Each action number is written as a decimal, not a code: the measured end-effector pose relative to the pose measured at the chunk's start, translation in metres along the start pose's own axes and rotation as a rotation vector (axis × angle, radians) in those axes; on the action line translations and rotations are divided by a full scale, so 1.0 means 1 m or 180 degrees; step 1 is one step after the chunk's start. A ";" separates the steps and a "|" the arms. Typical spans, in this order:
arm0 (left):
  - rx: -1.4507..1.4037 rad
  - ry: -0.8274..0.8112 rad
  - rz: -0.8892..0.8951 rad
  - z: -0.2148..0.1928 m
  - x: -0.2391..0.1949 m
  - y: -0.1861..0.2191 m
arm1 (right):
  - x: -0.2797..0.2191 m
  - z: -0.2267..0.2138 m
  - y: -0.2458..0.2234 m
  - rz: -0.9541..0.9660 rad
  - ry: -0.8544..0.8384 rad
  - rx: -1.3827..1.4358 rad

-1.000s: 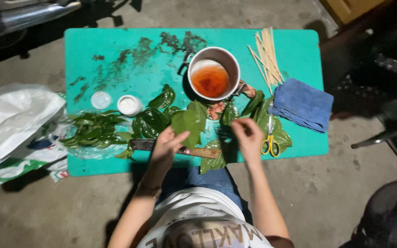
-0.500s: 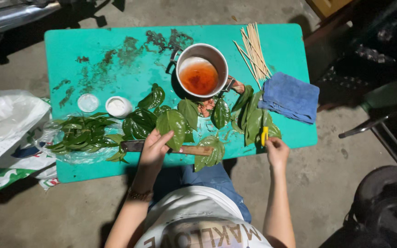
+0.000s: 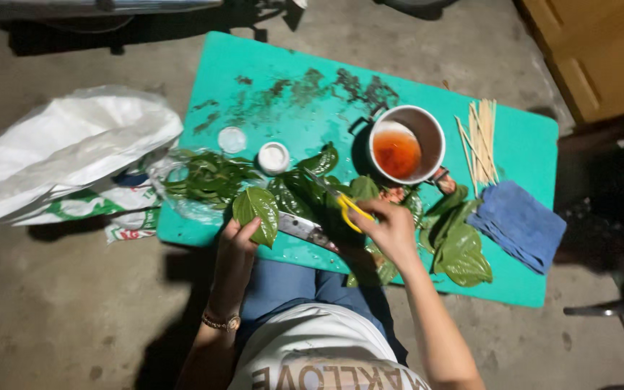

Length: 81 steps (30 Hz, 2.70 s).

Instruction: The person sits on the floor and repeatedly folds large green leaves into cone shapes, secures them with wooden skewers, and places the finished bundles into a plastic bag. The person uses scissors and a knife to trim the leaves during the process.

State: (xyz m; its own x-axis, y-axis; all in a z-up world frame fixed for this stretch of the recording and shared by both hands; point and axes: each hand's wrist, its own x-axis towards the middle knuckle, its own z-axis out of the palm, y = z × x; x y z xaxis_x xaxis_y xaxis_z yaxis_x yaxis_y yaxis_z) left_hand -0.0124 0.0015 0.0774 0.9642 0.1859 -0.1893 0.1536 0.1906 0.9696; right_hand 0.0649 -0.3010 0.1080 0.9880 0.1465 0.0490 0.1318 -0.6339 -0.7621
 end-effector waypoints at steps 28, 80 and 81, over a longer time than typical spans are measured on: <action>-0.1728 0.0172 -0.0212 -0.028 0.016 -0.021 | 0.079 0.020 -0.039 0.0176 -0.1198 0.0994; -0.0942 -0.1365 -0.1080 0.095 0.024 -0.015 | -0.167 -0.040 0.197 0.1253 0.1855 0.1262; -0.0890 -0.1495 -0.1105 0.102 0.024 -0.015 | -0.171 -0.044 0.203 0.1274 0.1962 0.1151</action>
State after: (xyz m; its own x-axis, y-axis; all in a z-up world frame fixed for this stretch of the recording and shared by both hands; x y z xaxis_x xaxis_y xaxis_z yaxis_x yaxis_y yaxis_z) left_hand 0.0306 -0.0952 0.0738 0.8702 -0.3613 -0.3349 0.4725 0.4194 0.7751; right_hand -0.0740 -0.4886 -0.0269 0.8354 -0.5497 -0.0051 -0.1703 -0.2501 -0.9531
